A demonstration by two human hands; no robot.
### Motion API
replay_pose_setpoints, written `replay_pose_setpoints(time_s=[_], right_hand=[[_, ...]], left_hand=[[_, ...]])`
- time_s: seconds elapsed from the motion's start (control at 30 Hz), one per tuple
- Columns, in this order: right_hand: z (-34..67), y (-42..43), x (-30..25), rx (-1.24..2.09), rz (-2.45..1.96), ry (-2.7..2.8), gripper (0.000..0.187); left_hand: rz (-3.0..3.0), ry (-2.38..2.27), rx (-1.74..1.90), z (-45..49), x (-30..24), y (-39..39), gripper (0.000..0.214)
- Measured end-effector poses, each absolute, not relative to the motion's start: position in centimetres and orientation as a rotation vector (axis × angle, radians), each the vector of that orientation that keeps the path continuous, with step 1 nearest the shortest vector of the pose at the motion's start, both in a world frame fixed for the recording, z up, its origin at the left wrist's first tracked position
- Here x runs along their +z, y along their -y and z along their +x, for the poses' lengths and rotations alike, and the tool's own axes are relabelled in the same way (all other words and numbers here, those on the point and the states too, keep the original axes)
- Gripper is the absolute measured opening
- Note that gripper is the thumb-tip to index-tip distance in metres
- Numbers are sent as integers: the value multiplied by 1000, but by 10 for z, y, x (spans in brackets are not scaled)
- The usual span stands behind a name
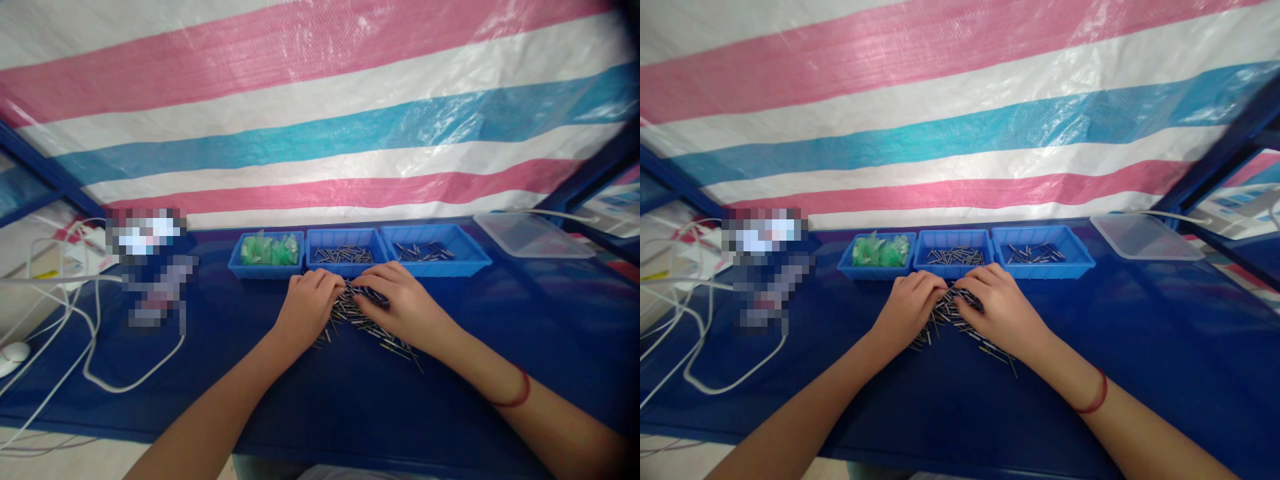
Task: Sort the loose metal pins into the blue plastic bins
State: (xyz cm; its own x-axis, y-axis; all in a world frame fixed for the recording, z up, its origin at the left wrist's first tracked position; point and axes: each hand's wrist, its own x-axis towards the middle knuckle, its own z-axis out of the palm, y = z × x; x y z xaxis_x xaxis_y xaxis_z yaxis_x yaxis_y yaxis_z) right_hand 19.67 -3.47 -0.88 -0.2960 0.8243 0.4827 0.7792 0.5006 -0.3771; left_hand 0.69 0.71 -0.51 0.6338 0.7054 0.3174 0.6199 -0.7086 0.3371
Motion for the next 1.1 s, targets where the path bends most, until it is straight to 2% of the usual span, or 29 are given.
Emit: replay_pose_setpoints(time_s=[0.13, 0.27, 0.47, 0.53, 0.83, 1.1], right_hand=[[187, 39, -7, 265, -1251, 2053, 13], [185, 40, -3, 414, -1266, 1971, 17], [194, 40, 2, 286, -1229, 2049, 14], [194, 40, 3, 284, -1214, 2051, 14], [184, 40, -1, 850, -1238, 1425, 22], [185, 44, 1, 864, -1192, 1482, 16]], left_hand=[[2242, -1021, 854, 13, 0, 6, 16], [2031, -1074, 890, 14, 4, 15, 19], [2055, -997, 885, 10, 5, 10, 25], [2111, -958, 870, 9, 4, 7, 20], [1945, -995, 908, 11, 0, 10, 12], [1938, -1012, 897, 10, -1, 8, 15]])
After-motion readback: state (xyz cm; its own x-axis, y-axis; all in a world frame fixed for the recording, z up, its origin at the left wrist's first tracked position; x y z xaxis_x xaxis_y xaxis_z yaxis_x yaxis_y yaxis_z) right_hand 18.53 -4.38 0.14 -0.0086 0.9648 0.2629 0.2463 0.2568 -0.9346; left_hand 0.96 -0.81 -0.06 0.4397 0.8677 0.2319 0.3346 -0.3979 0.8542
